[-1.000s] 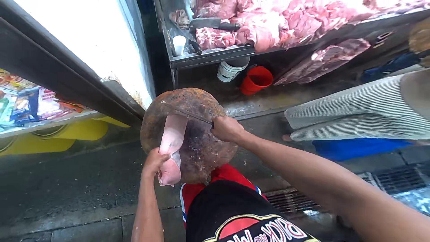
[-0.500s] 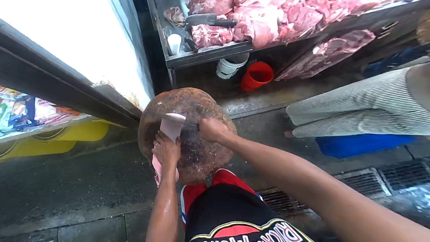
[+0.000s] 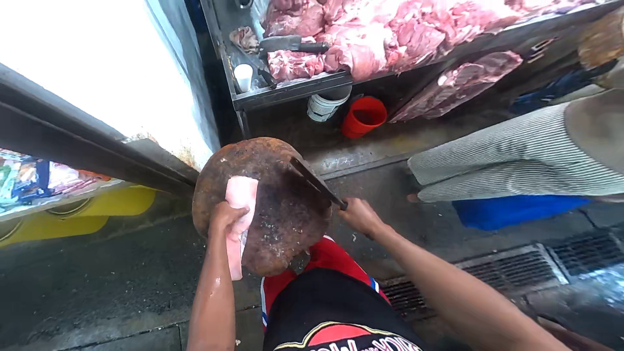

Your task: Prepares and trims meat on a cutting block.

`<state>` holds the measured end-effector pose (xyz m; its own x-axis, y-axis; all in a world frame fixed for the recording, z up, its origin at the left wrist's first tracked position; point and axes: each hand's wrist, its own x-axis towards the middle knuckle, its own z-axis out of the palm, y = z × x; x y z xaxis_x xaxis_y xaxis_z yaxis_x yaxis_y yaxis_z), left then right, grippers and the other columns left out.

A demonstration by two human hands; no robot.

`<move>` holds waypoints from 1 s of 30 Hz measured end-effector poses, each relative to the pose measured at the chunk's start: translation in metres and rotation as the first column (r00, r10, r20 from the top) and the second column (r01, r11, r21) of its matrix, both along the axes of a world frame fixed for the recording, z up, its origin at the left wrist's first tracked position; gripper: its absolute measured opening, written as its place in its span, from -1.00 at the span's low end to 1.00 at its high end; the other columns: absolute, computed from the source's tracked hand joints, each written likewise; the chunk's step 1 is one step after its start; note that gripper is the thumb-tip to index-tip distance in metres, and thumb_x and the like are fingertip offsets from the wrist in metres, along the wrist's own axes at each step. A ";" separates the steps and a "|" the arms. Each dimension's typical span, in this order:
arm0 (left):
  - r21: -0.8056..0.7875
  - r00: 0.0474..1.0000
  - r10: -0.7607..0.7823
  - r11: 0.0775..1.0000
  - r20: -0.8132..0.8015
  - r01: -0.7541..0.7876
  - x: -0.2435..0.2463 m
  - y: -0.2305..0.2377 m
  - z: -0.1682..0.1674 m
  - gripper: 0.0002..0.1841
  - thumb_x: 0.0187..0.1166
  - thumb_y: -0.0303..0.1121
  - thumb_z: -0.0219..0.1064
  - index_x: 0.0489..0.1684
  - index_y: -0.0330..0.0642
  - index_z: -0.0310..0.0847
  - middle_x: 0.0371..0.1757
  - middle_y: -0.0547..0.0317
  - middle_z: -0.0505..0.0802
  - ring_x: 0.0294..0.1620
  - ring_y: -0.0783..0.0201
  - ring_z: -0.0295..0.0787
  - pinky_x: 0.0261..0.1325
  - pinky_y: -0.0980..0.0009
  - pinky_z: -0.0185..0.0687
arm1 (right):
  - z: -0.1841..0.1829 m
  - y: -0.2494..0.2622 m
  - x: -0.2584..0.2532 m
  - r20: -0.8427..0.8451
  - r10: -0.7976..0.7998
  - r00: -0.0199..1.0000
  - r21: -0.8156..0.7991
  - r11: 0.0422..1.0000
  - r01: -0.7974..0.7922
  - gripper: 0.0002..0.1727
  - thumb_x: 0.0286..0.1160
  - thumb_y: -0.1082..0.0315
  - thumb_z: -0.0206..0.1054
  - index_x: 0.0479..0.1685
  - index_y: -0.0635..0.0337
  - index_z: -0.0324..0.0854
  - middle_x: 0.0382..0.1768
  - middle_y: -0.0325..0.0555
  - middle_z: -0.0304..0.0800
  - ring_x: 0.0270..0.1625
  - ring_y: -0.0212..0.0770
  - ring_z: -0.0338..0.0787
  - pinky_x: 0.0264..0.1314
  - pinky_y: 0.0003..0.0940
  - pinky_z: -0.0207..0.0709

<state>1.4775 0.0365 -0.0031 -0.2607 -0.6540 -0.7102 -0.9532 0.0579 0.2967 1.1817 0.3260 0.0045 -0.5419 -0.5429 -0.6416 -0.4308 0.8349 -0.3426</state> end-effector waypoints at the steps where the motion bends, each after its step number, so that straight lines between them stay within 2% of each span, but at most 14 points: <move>1: 0.008 1.000 -0.021 1.000 0.019 0.021 -0.005 0.003 0.002 -0.08 0.04 0.33 0.66 0.16 -0.38 0.70 0.19 -0.30 0.81 0.30 -0.20 0.75 0.37 -0.27 0.60 | -0.006 0.006 0.003 -0.001 -0.006 1.000 0.005 1.000 0.006 -0.64 0.49 0.05 0.35 -0.03 0.18 0.73 -0.21 0.16 0.81 -0.08 0.20 0.83 -0.02 0.34 0.64; 4: -0.021 0.999 0.011 1.000 -0.053 -0.012 -0.021 0.029 0.005 -0.30 0.08 0.09 0.71 0.08 -0.31 0.75 0.06 -0.21 0.86 0.15 -0.13 0.81 0.27 -0.23 0.66 | -0.008 0.009 0.012 0.004 0.001 1.000 0.020 1.000 -0.002 -0.58 0.50 0.01 0.32 0.09 0.14 0.74 -0.10 0.17 0.86 0.04 0.23 0.85 0.09 0.38 0.65; 7: -0.081 0.990 0.084 0.992 -0.116 -0.094 -0.031 0.052 0.016 -0.44 0.16 -0.10 0.66 0.11 -0.24 0.75 0.03 -0.15 0.87 0.13 -0.11 0.81 0.24 -0.23 0.67 | -0.004 0.009 0.009 0.019 0.038 0.999 0.016 0.999 -0.039 -0.55 0.47 -0.07 0.30 0.06 0.11 0.72 -0.13 0.13 0.86 0.03 0.21 0.87 0.03 0.35 0.68; 10: -0.017 0.913 0.270 0.957 -0.306 -0.289 -0.028 0.063 0.048 -0.55 0.23 -0.24 0.66 0.04 -0.30 0.76 -0.10 -0.09 0.90 -0.06 0.05 0.87 0.11 -0.04 0.78 | -0.005 0.012 0.000 0.087 0.043 0.995 0.002 0.999 -0.044 -0.55 0.48 -0.07 0.28 0.05 0.12 0.71 -0.11 0.14 0.86 0.03 0.20 0.87 0.02 0.35 0.68; 13: 0.153 0.677 0.493 0.854 -0.547 -0.498 -0.022 0.076 0.105 -0.66 0.47 -0.36 0.48 0.10 -0.40 0.67 -0.19 -0.06 0.91 -0.22 0.15 0.91 -0.07 0.13 0.88 | -0.006 0.012 -0.013 0.128 0.024 0.991 -0.017 1.000 -0.022 -0.55 0.46 -0.06 0.33 0.03 0.15 0.71 -0.10 0.16 0.85 0.05 0.22 0.86 0.05 0.36 0.67; 15: 0.221 0.518 0.552 0.793 -0.653 -0.567 -0.013 0.084 0.145 -0.68 0.61 -0.29 0.39 0.14 -0.36 0.64 -0.22 -0.04 0.93 -0.25 0.15 0.93 -0.12 0.14 0.90 | -0.007 0.011 -0.018 0.145 0.034 0.989 -0.034 0.999 -0.030 -0.54 0.47 -0.05 0.35 0.05 0.18 0.70 -0.09 0.20 0.84 0.05 0.24 0.85 0.06 0.37 0.66; 16: 0.246 0.434 0.571 0.759 -0.697 -0.603 -0.005 0.091 0.160 -0.63 0.61 -0.18 0.41 0.20 -0.27 0.65 -0.18 0.00 0.93 -0.21 0.16 0.92 -0.10 0.14 0.89 | -0.009 0.014 -0.017 0.148 0.055 0.987 -0.034 0.998 -0.051 -0.53 0.49 -0.05 0.34 0.07 0.19 0.69 -0.09 0.21 0.84 0.05 0.24 0.85 0.06 0.38 0.65; 18: 0.297 0.239 0.553 0.706 -0.798 -0.643 -0.002 0.103 0.190 -0.50 0.58 0.02 0.42 0.37 -0.07 0.60 0.05 0.06 0.90 0.02 0.14 0.90 0.09 0.06 0.86 | -0.012 0.017 -0.017 0.145 0.099 0.984 -0.041 0.995 -0.094 -0.52 0.51 -0.04 0.33 0.10 0.21 0.69 -0.10 0.22 0.84 0.03 0.27 0.85 0.05 0.40 0.64; 21: 0.329 -0.038 0.414 0.661 -0.909 -0.675 -0.020 0.116 0.227 -0.51 0.78 0.08 0.11 0.55 0.06 0.45 0.35 0.08 0.79 0.36 0.08 0.75 0.39 -0.08 0.70 | -0.015 0.018 -0.021 0.138 0.157 0.978 -0.051 0.987 -0.151 -0.54 0.54 -0.02 0.30 0.15 0.19 0.67 -0.09 0.22 0.84 0.04 0.27 0.85 0.05 0.39 0.64; 24: 0.393 -0.238 0.322 0.608 -0.916 -0.690 -0.029 0.120 0.241 -0.51 0.89 0.03 -0.17 0.58 0.01 0.38 0.46 0.03 0.70 0.49 0.04 0.63 0.53 -0.15 0.55 | -0.016 0.023 -0.023 0.158 0.165 0.974 -0.063 0.986 -0.157 -0.55 0.53 -0.02 0.31 0.12 0.17 0.68 -0.13 0.18 0.84 0.00 0.24 0.85 0.02 0.36 0.65; 27: 0.549 -0.446 0.320 0.474 -0.836 -0.688 -0.026 0.118 0.234 -0.51 0.88 0.03 -0.16 0.50 -0.08 0.39 0.43 -0.05 0.69 0.49 -0.01 0.63 0.50 -0.20 0.55 | -0.015 0.021 -0.034 0.164 0.145 0.976 -0.096 0.987 -0.130 -0.60 0.51 0.01 0.33 0.01 0.17 0.70 -0.20 0.14 0.83 -0.06 0.19 0.85 -0.02 0.32 0.65; 28: 0.581 -0.476 0.333 0.432 -0.814 -0.690 -0.023 0.117 0.230 -0.51 0.87 0.05 -0.15 0.49 -0.07 0.39 0.42 -0.05 0.70 0.47 -0.01 0.64 0.48 -0.20 0.56 | -0.016 0.020 -0.037 0.169 0.131 0.977 -0.105 0.988 -0.115 -0.62 0.50 0.02 0.35 -0.02 0.18 0.70 -0.22 0.13 0.83 -0.08 0.17 0.85 -0.03 0.31 0.64; 30: 0.580 -0.453 0.369 0.410 -0.811 -0.704 -0.013 0.115 0.226 -0.50 0.87 0.06 -0.14 0.48 -0.06 0.41 0.39 -0.05 0.72 0.44 -0.01 0.67 0.45 -0.18 0.59 | -0.015 0.018 -0.041 0.191 0.104 0.976 -0.113 0.990 -0.083 -0.64 0.51 0.05 0.37 -0.06 0.21 0.70 -0.25 0.12 0.82 -0.11 0.16 0.84 -0.04 0.30 0.63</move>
